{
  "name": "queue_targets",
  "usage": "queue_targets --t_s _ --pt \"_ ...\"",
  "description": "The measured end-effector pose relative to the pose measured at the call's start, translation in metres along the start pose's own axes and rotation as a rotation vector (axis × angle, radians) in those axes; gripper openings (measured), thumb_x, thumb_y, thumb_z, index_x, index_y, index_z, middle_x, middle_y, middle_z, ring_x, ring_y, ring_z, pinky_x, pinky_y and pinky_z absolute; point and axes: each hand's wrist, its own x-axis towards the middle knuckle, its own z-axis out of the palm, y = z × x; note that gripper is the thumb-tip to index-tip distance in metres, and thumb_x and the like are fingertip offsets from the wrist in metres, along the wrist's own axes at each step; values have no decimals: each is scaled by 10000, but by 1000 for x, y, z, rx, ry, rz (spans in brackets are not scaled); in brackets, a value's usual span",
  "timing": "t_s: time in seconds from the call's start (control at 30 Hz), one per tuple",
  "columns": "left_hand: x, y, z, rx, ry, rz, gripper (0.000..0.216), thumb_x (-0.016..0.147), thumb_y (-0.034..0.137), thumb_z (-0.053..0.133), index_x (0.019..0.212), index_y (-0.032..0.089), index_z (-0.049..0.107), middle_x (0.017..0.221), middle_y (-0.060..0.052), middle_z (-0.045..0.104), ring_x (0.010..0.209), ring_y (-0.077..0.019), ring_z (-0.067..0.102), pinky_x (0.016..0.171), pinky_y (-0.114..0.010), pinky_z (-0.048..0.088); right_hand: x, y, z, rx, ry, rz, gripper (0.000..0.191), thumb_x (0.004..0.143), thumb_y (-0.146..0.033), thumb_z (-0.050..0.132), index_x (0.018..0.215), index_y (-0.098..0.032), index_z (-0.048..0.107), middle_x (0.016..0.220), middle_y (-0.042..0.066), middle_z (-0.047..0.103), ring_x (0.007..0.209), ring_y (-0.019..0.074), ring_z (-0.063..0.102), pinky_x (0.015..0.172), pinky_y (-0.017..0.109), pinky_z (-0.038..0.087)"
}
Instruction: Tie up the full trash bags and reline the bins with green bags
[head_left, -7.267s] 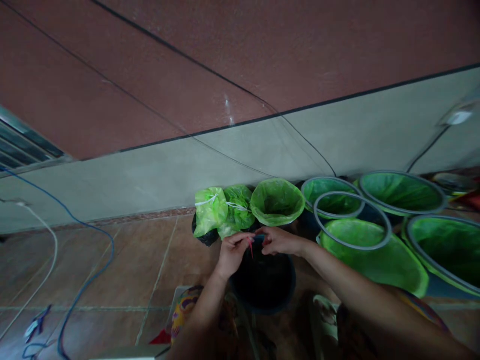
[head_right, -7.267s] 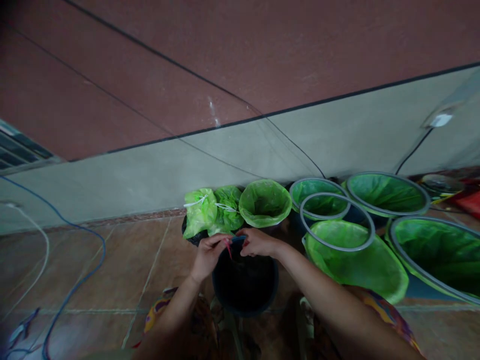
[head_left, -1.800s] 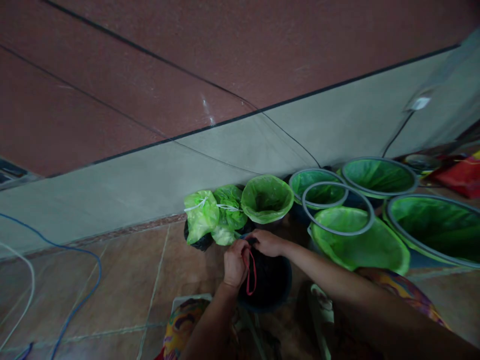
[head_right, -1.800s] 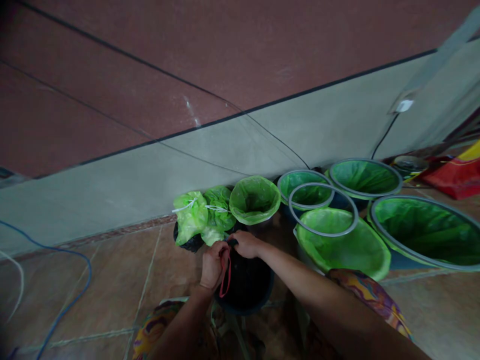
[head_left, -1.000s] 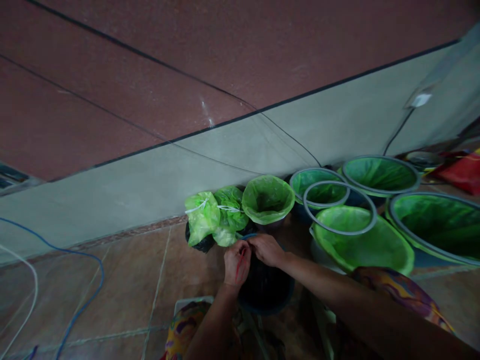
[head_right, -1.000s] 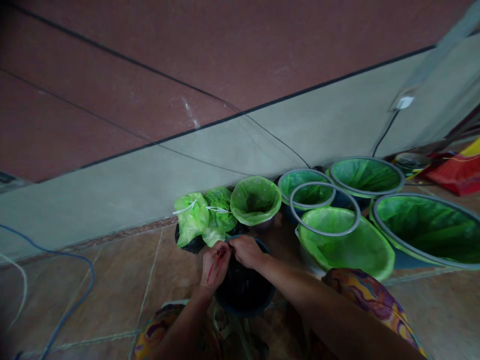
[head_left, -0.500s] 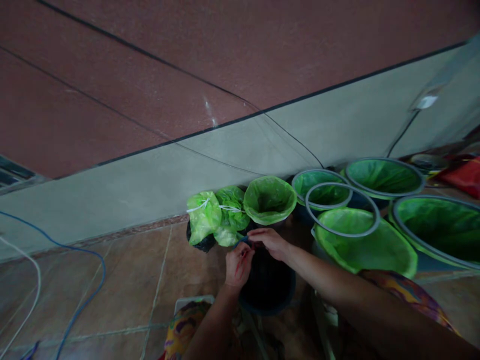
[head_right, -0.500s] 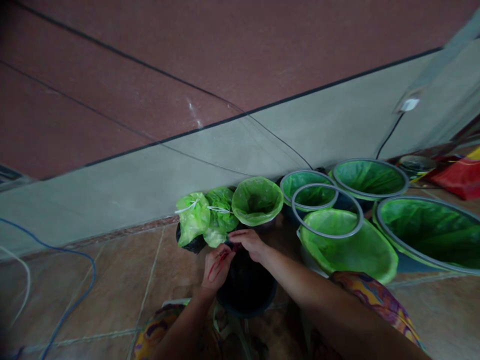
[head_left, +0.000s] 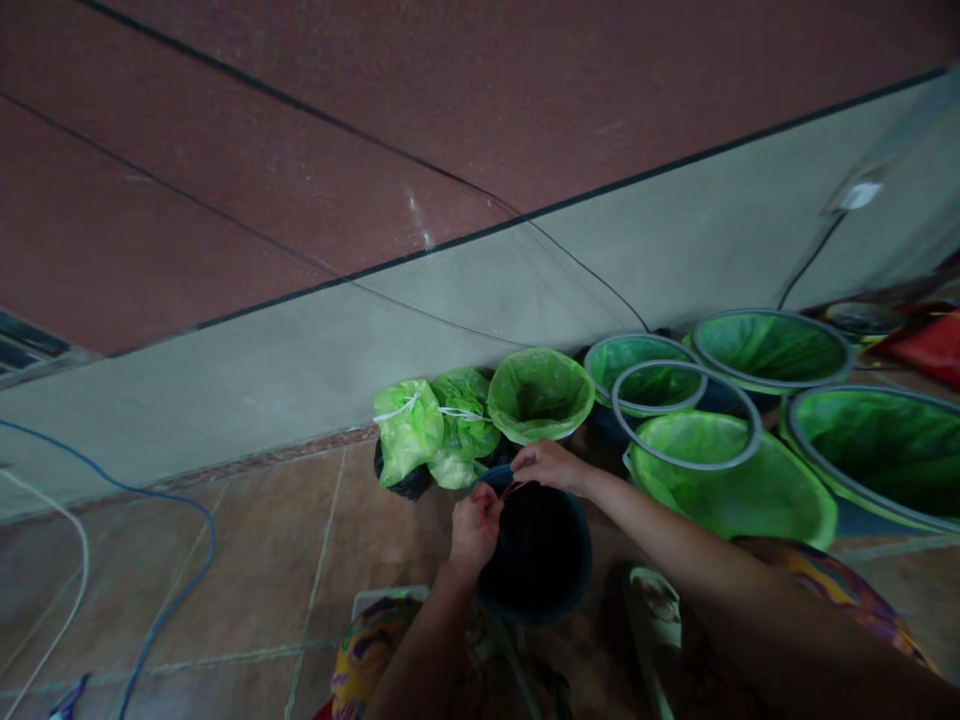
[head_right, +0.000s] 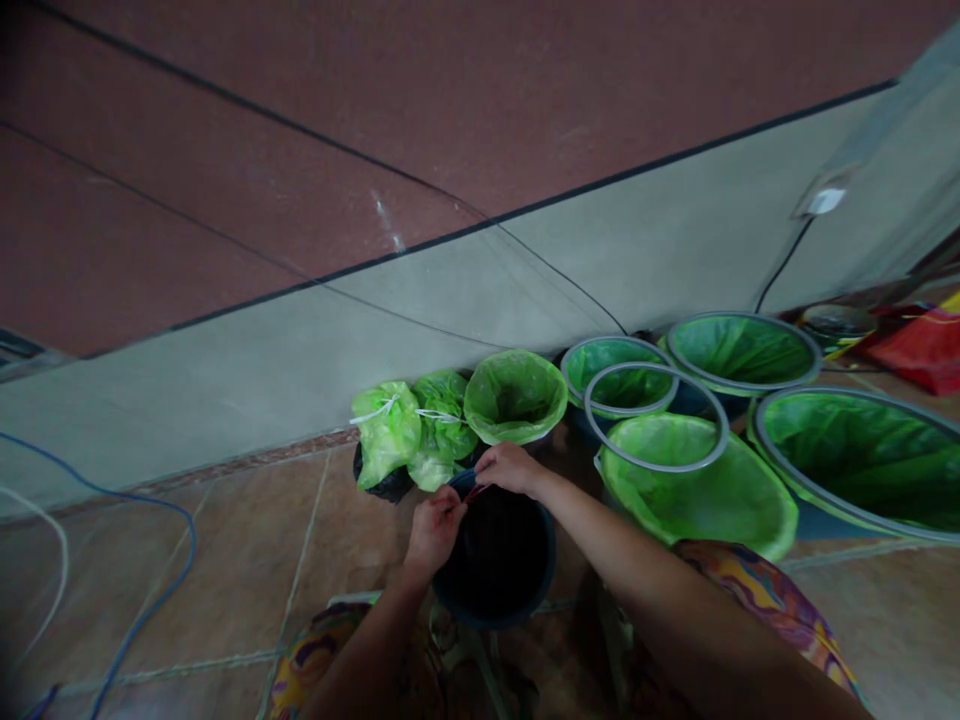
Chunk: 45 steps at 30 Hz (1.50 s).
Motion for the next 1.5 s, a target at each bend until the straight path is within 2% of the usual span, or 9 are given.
queue_targets --t_s 0.1,0.2,0.43,0.6,0.87,1.07,1.2,1.33,1.5 --pt "0 -1 0 -5 -44 -49 184 863 167 502 687 210 531 650 19 585 615 -123 560 632 -231 377 -4 3 -5 -457 -129 -139 127 675 -186 727 773 -215 802 729 22 756 722 184 671 650 262 427" --pt "1 0 3 2 -93 -131 165 855 119 493 734 210 560 679 5 632 636 -133 595 636 -231 387 -7 8 -2 -681 -160 -137 129 727 -161 684 728 -211 803 748 62 769 791 224 709 664 271 439" --pt "1 2 2 84 -149 -217 238 839 96 500 644 207 578 638 -17 636 649 -162 614 674 -259 409 -9 15 3 -838 -8 36 238 840 -77 555 855 -106 790 985 200 768 979 300 718 796 321 515" --pt "-1 -4 -2 189 -168 -279 220 824 142 566 613 202 576 601 -24 595 659 -176 606 662 -272 394 -11 13 2 -840 -2 63 261 830 -30 526 864 -68 782 977 232 760 1003 326 709 828 356 520" --pt "11 -7 3 -505 -58 -592 327 821 439 609 624 195 518 539 44 480 488 -94 489 499 -216 387 -8 3 -2 -751 18 -106 270 887 -184 535 865 -136 800 920 160 756 952 269 680 854 335 470" --pt "14 2 3 -975 -17 -612 475 640 575 743 632 182 475 761 -29 655 545 -65 533 499 -198 382 -11 -6 5 -602 -65 -288 243 891 -224 549 832 -169 778 872 85 723 814 179 632 730 271 406" --pt "16 0 6 -994 -40 -575 314 651 429 744 732 168 589 676 25 596 566 -72 533 560 -213 435 -13 -12 10 -534 -109 -376 223 893 -225 559 820 -159 759 821 57 686 765 151 589 697 258 375" --pt "17 -3 8 -864 -148 -427 175 613 200 712 776 146 679 651 32 601 596 -89 533 592 -222 429 -12 -14 12 -475 -82 -408 186 880 -223 591 812 -144 745 891 69 659 803 147 586 750 267 405" --pt "16 -2 10 -494 -145 -192 119 762 251 616 776 164 695 671 21 645 636 -128 563 640 -248 430 -10 -11 20 -264 -80 -400 173 882 -264 607 813 -151 720 920 66 671 821 147 613 771 271 465"
